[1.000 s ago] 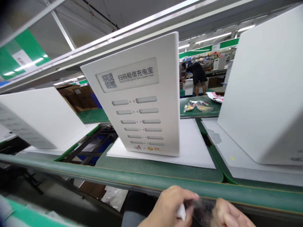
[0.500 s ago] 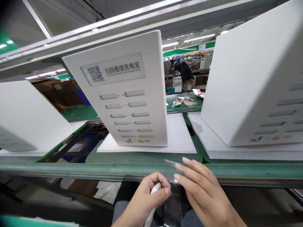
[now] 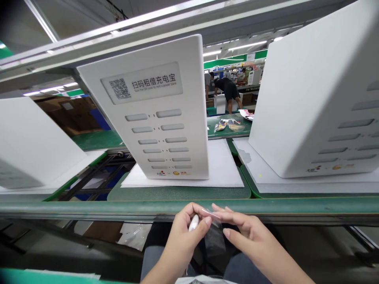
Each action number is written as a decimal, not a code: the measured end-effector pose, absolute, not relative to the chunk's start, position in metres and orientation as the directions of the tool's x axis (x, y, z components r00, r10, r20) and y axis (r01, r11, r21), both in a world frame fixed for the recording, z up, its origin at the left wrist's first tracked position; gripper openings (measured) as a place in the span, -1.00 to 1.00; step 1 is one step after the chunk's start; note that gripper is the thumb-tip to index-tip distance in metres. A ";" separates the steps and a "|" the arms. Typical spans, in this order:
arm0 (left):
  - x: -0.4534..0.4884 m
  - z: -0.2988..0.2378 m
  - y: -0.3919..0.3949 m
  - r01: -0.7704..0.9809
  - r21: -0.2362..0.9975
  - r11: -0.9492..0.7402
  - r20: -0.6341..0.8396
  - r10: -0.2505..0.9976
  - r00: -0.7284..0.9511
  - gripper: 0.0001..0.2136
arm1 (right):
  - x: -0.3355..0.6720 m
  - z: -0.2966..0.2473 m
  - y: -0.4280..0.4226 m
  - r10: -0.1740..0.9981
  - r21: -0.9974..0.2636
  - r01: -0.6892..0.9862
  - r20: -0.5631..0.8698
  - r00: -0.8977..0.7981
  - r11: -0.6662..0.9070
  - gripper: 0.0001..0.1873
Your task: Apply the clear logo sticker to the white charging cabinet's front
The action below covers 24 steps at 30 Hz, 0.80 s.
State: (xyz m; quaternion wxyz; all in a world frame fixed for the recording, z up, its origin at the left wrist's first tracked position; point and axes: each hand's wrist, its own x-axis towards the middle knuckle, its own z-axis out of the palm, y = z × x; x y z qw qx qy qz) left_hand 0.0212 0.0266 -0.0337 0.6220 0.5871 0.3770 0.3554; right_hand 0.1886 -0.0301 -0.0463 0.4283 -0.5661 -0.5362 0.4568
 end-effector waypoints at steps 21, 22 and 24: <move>0.030 -0.032 0.021 0.269 0.804 -0.529 0.173 0.643 0.746 -0.90 | 0.206 -0.048 -0.051 0.951 -0.470 0.863 0.306 -0.039 0.186 -0.78; 0.033 -0.032 0.022 0.240 0.817 -0.524 0.204 0.653 0.729 -0.92 | 0.201 -0.047 -0.053 0.927 -0.451 0.874 0.374 0.002 0.180 -0.82; 0.034 -0.033 0.028 0.166 0.892 -0.420 0.261 0.780 0.568 -0.95 | 0.192 -0.045 -0.056 0.788 -0.429 0.888 0.600 0.141 0.168 -0.85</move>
